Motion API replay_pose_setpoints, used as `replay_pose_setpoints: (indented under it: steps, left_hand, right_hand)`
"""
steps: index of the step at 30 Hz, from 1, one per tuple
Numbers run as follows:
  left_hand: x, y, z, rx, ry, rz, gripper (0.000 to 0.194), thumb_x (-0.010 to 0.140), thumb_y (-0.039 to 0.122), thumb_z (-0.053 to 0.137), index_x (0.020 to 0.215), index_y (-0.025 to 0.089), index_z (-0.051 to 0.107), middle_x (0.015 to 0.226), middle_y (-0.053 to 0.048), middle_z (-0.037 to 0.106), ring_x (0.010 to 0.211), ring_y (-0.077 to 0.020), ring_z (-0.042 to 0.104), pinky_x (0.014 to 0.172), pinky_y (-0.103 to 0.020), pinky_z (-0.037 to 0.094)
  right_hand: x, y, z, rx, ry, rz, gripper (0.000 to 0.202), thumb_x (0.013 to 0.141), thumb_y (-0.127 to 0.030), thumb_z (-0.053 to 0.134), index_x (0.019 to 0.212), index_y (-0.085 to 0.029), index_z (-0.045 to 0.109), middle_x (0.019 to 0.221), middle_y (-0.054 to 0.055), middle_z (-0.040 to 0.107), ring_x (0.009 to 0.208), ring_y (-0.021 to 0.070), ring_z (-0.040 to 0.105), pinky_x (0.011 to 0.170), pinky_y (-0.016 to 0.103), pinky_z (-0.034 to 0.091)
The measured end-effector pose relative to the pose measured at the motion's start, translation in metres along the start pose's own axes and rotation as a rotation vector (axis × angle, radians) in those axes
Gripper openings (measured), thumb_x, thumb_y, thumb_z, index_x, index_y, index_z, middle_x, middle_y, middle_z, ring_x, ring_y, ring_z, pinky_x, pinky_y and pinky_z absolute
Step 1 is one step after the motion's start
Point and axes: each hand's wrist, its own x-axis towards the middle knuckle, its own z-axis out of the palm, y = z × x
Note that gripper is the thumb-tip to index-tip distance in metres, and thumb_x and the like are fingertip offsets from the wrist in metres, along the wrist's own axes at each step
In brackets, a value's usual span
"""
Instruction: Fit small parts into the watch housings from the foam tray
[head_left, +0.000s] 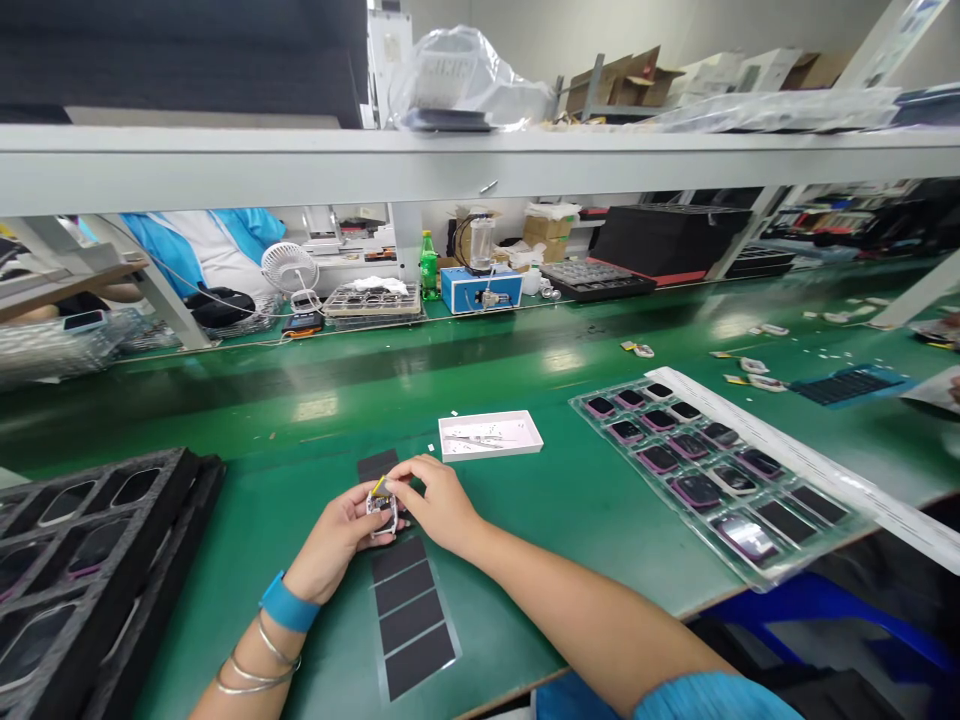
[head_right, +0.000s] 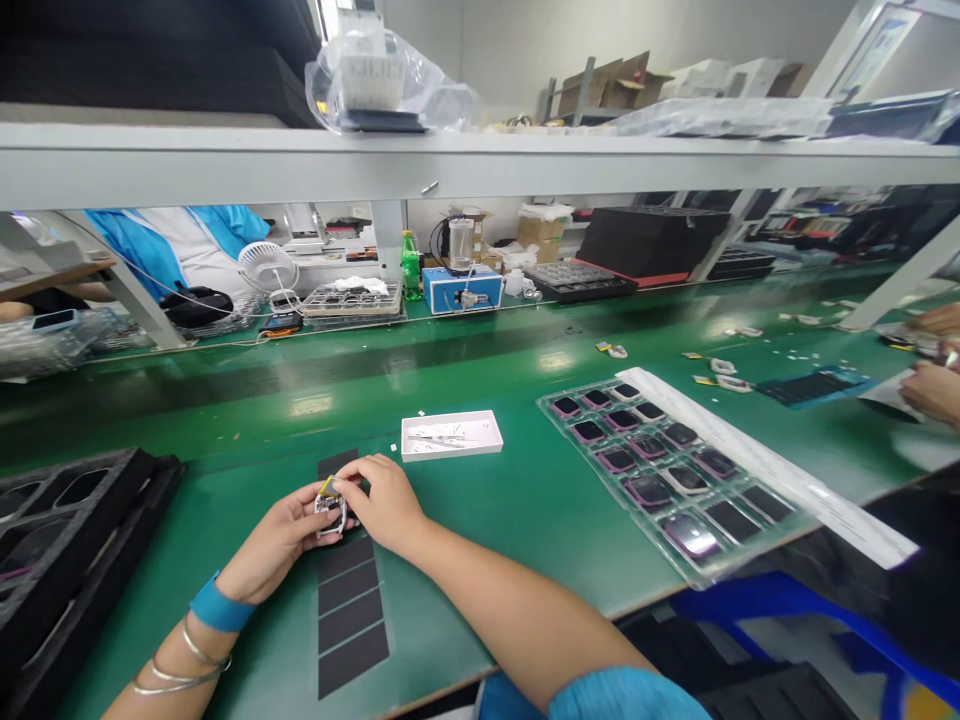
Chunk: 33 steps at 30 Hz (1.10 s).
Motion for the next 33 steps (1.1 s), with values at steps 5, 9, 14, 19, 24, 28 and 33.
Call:
replay_pose_setpoints:
  steps: [5, 9, 14, 19, 24, 28, 33]
  left_hand:
    - [-0.001, 0.002, 0.002, 0.015, 0.005, -0.006, 0.041, 0.069, 0.029, 0.073, 0.104, 0.014, 0.059, 0.087, -0.007, 0.066, 0.074, -0.0142, 0.062, 0.061, -0.021, 0.050]
    - [-0.001, 0.002, 0.003, -0.042, 0.032, -0.017, 0.033, 0.070, 0.026, 0.071, 0.099, 0.014, 0.062, 0.083, -0.006, 0.065, 0.071, -0.0140, 0.061, 0.060, -0.022, 0.052]
    - [-0.001, 0.003, -0.001, -0.310, 0.001, -0.046, 0.036, 0.071, 0.007, 0.060, 0.106, 0.015, 0.062, 0.101, -0.007, 0.064, 0.084, -0.0157, 0.062, 0.079, -0.030, 0.053]
    - [-0.002, 0.006, -0.005, -0.498, -0.018, -0.076, 0.040, 0.075, 0.007, 0.051, 0.114, 0.011, 0.058, 0.107, -0.011, 0.064, 0.093, -0.0192, 0.062, 0.087, -0.032, 0.051]
    - [0.001, 0.006, -0.004, -0.369, 0.049, -0.021, 0.038, 0.080, 0.010, 0.056, 0.118, 0.013, 0.055, 0.113, -0.012, 0.061, 0.094, -0.0177, 0.062, 0.087, -0.031, 0.051]
    - [0.001, 0.005, -0.003, -0.315, 0.020, 0.027, 0.042, 0.077, 0.012, 0.063, 0.118, 0.015, 0.054, 0.117, -0.011, 0.060, 0.095, -0.0178, 0.062, 0.089, -0.032, 0.050]
    - [0.000, 0.005, -0.003, -0.245, -0.013, 0.057, 0.048, 0.073, 0.018, 0.069, 0.119, 0.017, 0.054, 0.115, -0.010, 0.061, 0.100, -0.0202, 0.060, 0.088, -0.030, 0.050]
  right_hand:
    - [-0.001, -0.001, 0.001, -0.032, -0.007, -0.023, 0.007, 0.080, -0.011, 0.061, 0.080, -0.018, 0.064, 0.079, -0.002, 0.065, 0.077, 0.0123, 0.056, 0.076, 0.024, 0.040]
    - [-0.003, 0.000, 0.003, -0.121, -0.015, -0.114, 0.004, 0.083, -0.015, 0.061, 0.082, -0.018, 0.063, 0.081, -0.002, 0.066, 0.078, 0.0124, 0.055, 0.078, 0.026, 0.038]
    - [-0.006, 0.004, 0.004, -0.368, 0.012, -0.377, 0.013, 0.089, -0.016, 0.050, 0.086, -0.018, 0.062, 0.083, 0.000, 0.066, 0.079, 0.0137, 0.053, 0.093, 0.035, 0.030]
    - [-0.008, 0.008, 0.003, -0.557, -0.056, -0.529, 0.020, 0.090, -0.012, 0.042, 0.091, -0.018, 0.061, 0.088, 0.002, 0.065, 0.080, 0.0144, 0.050, 0.102, 0.041, 0.023]
    - [-0.006, 0.011, 0.005, -0.450, -0.122, -0.432, 0.013, 0.086, -0.013, 0.054, 0.089, -0.021, 0.064, 0.100, 0.000, 0.063, 0.090, 0.0154, 0.049, 0.098, 0.038, 0.031]
    - [-0.004, 0.009, 0.004, -0.241, -0.101, -0.255, 0.012, 0.082, -0.015, 0.060, 0.093, -0.019, 0.064, 0.103, 0.004, 0.058, 0.098, 0.0163, 0.048, 0.091, 0.031, 0.040]
    - [-0.004, 0.007, 0.002, -0.025, -0.144, -0.070, 0.040, 0.075, -0.006, 0.061, 0.112, -0.020, 0.054, 0.110, 0.005, 0.055, 0.104, 0.0171, 0.049, 0.093, 0.035, 0.041]
